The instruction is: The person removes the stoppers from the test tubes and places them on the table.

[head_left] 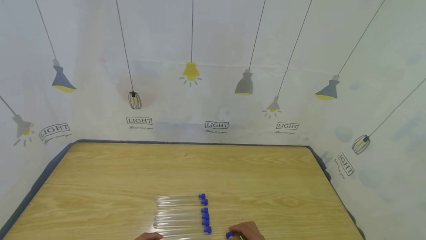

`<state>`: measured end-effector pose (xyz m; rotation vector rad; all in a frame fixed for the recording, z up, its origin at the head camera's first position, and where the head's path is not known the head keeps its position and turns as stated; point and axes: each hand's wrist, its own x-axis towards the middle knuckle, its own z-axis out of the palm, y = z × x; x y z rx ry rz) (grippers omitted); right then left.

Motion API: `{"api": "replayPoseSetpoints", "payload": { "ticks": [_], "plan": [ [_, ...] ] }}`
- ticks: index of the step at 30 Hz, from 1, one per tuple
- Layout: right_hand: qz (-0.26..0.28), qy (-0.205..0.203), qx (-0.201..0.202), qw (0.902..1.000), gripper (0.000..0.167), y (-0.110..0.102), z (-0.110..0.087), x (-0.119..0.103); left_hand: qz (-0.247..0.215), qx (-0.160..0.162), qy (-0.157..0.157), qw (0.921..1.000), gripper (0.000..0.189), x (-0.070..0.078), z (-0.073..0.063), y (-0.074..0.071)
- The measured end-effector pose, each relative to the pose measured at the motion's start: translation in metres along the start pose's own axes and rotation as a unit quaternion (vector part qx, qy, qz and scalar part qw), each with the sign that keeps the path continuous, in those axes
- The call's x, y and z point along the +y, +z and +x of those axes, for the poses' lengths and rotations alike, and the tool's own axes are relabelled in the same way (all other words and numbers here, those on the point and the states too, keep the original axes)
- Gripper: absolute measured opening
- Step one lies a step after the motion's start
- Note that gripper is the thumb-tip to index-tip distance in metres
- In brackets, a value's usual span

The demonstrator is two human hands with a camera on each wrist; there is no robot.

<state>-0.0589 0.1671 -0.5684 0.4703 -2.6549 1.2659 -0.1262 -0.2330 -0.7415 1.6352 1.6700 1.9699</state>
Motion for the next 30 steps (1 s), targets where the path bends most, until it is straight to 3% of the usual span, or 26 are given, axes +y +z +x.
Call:
{"api": "replayPoseSetpoints", "payload": {
  "ticks": [1, 3, 5, 8, 10, 11, 14, 15, 19, 22, 24, 28, 30],
  "plan": [
    [0.0, 0.015, -0.014, 0.9998, 0.015, -0.001, 0.0, -0.001, 0.031, 0.001, 0.009, 0.9995, 0.061, -0.016, -0.012, -0.002],
    [0.002, 0.031, -0.035, 0.9989, 0.015, -0.003, 0.0, -0.001, 0.067, 0.01, -0.004, 0.9977, 0.057, -0.038, -0.033, -0.002],
    [0.003, 0.015, -0.032, 0.9994, 0.014, -0.002, 0.0, 0.002, 0.124, 0.025, 0.008, 0.992, 0.052, -0.076, -0.064, -0.005],
    [0.01, -0.03, -0.005, 0.9995, 0.014, 0.003, 0.0, 0.007, 0.224, 0.066, 0.031, 0.9719, 0.046, -0.051, -0.042, 0.003],
    [0.011, -0.06, 0.018, 0.998, 0.017, 0.006, 0.001, 0.01, 0.321, 0.093, 0.054, 0.9411, 0.04, -0.029, -0.026, 0.01],
    [0.01, -0.07, 0.027, 0.9971, 0.018, 0.007, 0.001, 0.011, 0.374, 0.107, 0.057, 0.9194, 0.036, -0.014, -0.015, 0.014],
    [0.0, -0.089, 0.044, 0.995, 0.022, 0.009, 0.003, 0.013, 0.479, 0.136, 0.067, 0.8648, 0.022, 0.024, 0.013, 0.027],
    [-0.003, -0.092, 0.043, 0.9948, 0.021, 0.009, 0.004, 0.013, 0.499, 0.15, 0.072, 0.8503, 0.019, 0.031, 0.019, 0.031],
    [-0.015, -0.071, 0.019, 0.9972, 0.016, 0.006, 0.003, 0.011, 0.523, 0.166, 0.04, 0.8347, 0.012, 0.059, 0.044, 0.041],
    [-0.017, -0.043, -0.003, 0.9989, 0.015, 0.003, 0.002, 0.008, 0.532, 0.161, 0.025, 0.8311, 0.015, 0.063, 0.047, 0.044],
    [-0.016, -0.034, -0.014, 0.9992, 0.015, 0.001, 0.002, 0.006, 0.537, 0.152, 0.033, 0.8289, 0.022, 0.057, 0.041, 0.042],
    [-0.018, -0.038, -0.018, 0.999, 0.016, 0.001, 0.002, 0.006, 0.521, 0.147, 0.064, 0.8382, 0.022, 0.037, 0.025, 0.036],
    [-0.019, -0.041, -0.016, 0.9988, 0.017, 0.0, 0.001, 0.006, 0.504, 0.148, 0.072, 0.8478, 0.023, 0.032, 0.021, 0.033]
  ]
}}
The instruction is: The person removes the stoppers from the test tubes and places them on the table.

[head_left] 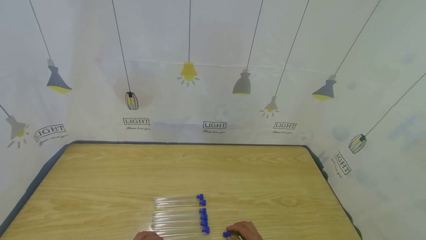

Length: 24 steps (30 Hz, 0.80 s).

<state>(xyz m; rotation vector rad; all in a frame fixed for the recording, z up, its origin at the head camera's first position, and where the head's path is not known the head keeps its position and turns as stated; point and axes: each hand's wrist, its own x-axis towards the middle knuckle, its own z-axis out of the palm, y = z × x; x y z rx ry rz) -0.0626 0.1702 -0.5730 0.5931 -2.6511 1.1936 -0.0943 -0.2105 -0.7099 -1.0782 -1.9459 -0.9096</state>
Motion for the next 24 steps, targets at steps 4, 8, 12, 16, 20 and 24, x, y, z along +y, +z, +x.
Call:
{"api": "replayPoseSetpoints", "payload": {
  "ticks": [4, 8, 12, 16, 20, 24],
  "plan": [
    [0.0, 0.017, -0.011, 0.9998, 0.017, 0.0, -0.003, -0.003, -0.036, -0.004, -0.023, 0.9991, 0.025, 0.005, 0.002, -0.005],
    [0.007, 0.043, -0.02, 0.9988, 0.017, 0.0, -0.004, -0.007, -0.051, 0.003, -0.048, 0.9975, 0.026, 0.017, 0.009, -0.01],
    [0.005, 0.068, 0.009, 0.9976, 0.016, 0.002, -0.006, -0.011, -0.073, 0.031, -0.088, 0.993, 0.03, 0.034, 0.02, -0.015],
    [0.017, 0.099, 0.083, 0.9914, 0.014, 0.009, -0.004, -0.015, -0.051, 0.067, -0.155, 0.9843, 0.033, 0.056, 0.046, -0.022],
    [0.011, 0.136, 0.13, 0.982, 0.014, 0.015, 0.002, -0.021, 0.016, 0.096, -0.258, 0.9612, 0.039, 0.074, 0.076, -0.029],
    [-0.01, 0.199, 0.093, 0.9754, 0.023, 0.016, 0.008, -0.028, 0.041, 0.098, -0.374, 0.9212, 0.039, 0.09, 0.093, -0.036]
  ]
}}
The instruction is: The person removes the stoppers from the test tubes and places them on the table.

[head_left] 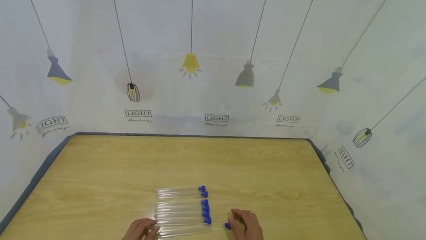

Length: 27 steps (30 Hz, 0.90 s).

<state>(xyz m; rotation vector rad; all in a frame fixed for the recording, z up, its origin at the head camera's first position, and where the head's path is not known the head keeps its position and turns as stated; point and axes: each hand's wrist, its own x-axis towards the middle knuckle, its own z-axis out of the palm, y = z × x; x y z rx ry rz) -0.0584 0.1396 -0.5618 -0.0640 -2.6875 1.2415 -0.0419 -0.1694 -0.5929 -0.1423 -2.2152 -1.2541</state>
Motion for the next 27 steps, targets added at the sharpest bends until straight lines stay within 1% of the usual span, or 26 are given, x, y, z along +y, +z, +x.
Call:
{"api": "replayPoseSetpoints", "payload": {
  "ticks": [1, 2, 3, 5, 7, 8, 10, 11, 12, 14, 15, 18, 23, 25, 27],
  "plan": [
    [-0.008, 0.013, -0.01, 0.9998, 0.025, 0.0, 0.001, -0.002, 0.01, -0.003, -0.021, 0.9997, 0.037, 0.004, 0.001, -0.002],
    [-0.015, 0.028, -0.018, 0.9994, 0.026, 0.0, 0.001, -0.005, 0.018, -0.003, -0.031, 0.9993, 0.036, 0.007, 0.001, -0.003],
    [-0.021, 0.038, -0.025, 0.9987, 0.027, -0.001, 0.002, -0.007, 0.022, -0.001, -0.035, 0.9991, 0.035, 0.009, 0.002, -0.004],
    [-0.024, 0.051, -0.021, 0.9982, 0.025, 0.0, 0.003, -0.01, 0.035, 0.005, -0.022, 0.9991, 0.033, 0.009, 0.004, -0.005],
    [-0.022, 0.054, 0.0, 0.9983, 0.021, 0.002, 0.004, -0.011, 0.049, 0.019, -0.006, 0.9986, 0.033, 0.009, 0.005, -0.005],
    [-0.018, 0.055, 0.01, 0.9983, 0.02, 0.004, 0.005, -0.01, 0.056, 0.027, -0.006, 0.9981, 0.033, 0.01, 0.006, -0.004],
    [-0.001, 0.049, 0.029, 0.9984, 0.016, 0.005, 0.005, -0.009, 0.064, 0.038, 0.015, 0.9971, 0.035, 0.009, 0.007, -0.004],
    [0.006, 0.045, 0.036, 0.9983, 0.015, 0.006, 0.004, -0.007, 0.065, 0.041, 0.02, 0.9968, 0.037, 0.008, 0.008, -0.004],
    [0.014, 0.04, 0.043, 0.9982, 0.014, 0.007, 0.004, -0.006, 0.066, 0.042, 0.014, 0.9969, 0.038, 0.007, 0.008, -0.004],
    [0.021, 0.029, 0.044, 0.9984, 0.013, 0.007, 0.004, -0.005, 0.061, 0.043, 0.006, 0.9972, 0.039, 0.005, 0.011, -0.005],
    [0.02, 0.021, 0.043, 0.9986, 0.013, 0.007, 0.004, -0.005, 0.058, 0.042, 0.007, 0.9974, 0.04, 0.003, 0.012, -0.005],
    [0.026, 0.0, 0.037, 0.999, 0.012, 0.008, 0.003, -0.004, 0.049, 0.036, -0.027, 0.9978, 0.039, 0.003, 0.014, -0.005],
    [0.046, -0.016, 0.03, 0.9984, 0.01, 0.009, 0.0, -0.006, 0.038, 0.024, -0.038, 0.9983, 0.038, 0.007, 0.015, -0.008],
    [0.039, -0.019, 0.033, 0.9985, 0.009, 0.008, -0.001, -0.007, 0.03, 0.02, -0.041, 0.9985, 0.037, 0.008, 0.014, -0.008],
    [0.042, -0.023, 0.035, 0.9983, 0.008, 0.008, -0.001, -0.007, 0.026, 0.019, -0.038, 0.9988, 0.036, 0.009, 0.013, -0.008]
  ]
}}
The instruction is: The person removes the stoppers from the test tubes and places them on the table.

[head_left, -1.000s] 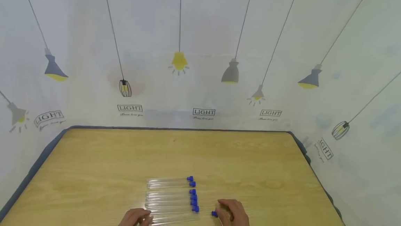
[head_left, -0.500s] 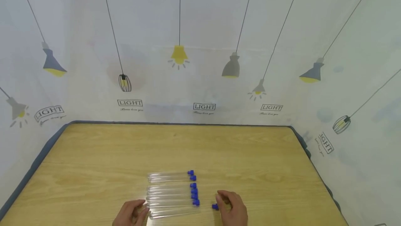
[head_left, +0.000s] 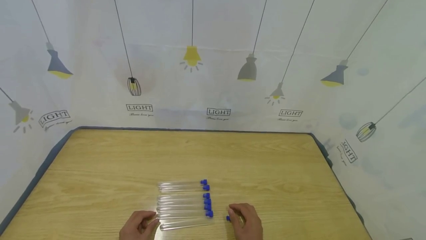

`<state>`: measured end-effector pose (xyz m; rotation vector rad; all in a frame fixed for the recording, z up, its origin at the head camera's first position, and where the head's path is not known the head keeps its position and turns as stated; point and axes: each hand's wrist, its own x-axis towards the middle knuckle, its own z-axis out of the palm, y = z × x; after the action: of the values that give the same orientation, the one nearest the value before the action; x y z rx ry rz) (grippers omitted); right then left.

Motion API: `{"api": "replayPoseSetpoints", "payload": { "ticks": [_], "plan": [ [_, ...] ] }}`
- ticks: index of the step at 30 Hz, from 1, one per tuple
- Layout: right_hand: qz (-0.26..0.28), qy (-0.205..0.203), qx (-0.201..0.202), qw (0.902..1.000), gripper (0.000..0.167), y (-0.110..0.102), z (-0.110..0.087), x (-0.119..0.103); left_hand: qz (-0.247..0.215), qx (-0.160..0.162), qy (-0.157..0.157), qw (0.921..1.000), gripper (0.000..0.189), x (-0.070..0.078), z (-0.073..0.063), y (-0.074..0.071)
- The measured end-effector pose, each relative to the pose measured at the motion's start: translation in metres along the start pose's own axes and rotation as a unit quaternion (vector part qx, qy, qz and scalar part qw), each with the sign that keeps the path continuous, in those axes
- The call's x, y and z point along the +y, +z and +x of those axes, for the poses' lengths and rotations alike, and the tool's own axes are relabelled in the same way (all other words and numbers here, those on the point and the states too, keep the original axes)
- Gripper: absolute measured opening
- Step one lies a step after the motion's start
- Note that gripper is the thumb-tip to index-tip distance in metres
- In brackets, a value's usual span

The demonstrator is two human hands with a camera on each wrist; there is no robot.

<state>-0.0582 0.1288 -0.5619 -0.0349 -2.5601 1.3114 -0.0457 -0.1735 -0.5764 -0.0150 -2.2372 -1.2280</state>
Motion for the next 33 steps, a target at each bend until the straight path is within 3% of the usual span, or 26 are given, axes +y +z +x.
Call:
{"api": "replayPoseSetpoints", "payload": {
  "ticks": [5, 10, 12, 18, 26, 33],
  "plan": [
    [0.027, -0.028, -0.017, 0.9991, 0.008, 0.004, 0.0, 0.001, 0.004, -0.006, 0.012, 0.9999, 0.033, -0.001, -0.001, 0.0],
    [-0.023, -0.09, -0.019, 0.9955, 0.008, 0.01, 0.003, 0.003, 0.021, -0.01, 0.026, 0.9994, 0.034, -0.003, 0.0, -0.001],
    [-0.039, -0.109, -0.019, 0.9931, 0.008, 0.012, 0.005, 0.003, 0.03, -0.022, 0.034, 0.9987, 0.034, -0.003, 0.001, -0.001],
    [-0.016, -0.132, -0.04, 0.9903, 0.006, 0.014, 0.013, 0.005, 0.04, -0.059, 0.053, 0.9961, 0.03, -0.004, -0.002, 0.002],
    [-0.047, -0.138, -0.045, 0.9884, 0.004, 0.019, 0.011, 0.008, 0.065, -0.048, 0.118, 0.9898, 0.036, -0.016, 0.0, 0.002],
    [-0.031, -0.188, -0.036, 0.981, 0.018, 0.017, 0.012, 0.006, 0.066, -0.044, 0.131, 0.9882, 0.036, -0.011, 0.002, 0.004]
  ]
}}
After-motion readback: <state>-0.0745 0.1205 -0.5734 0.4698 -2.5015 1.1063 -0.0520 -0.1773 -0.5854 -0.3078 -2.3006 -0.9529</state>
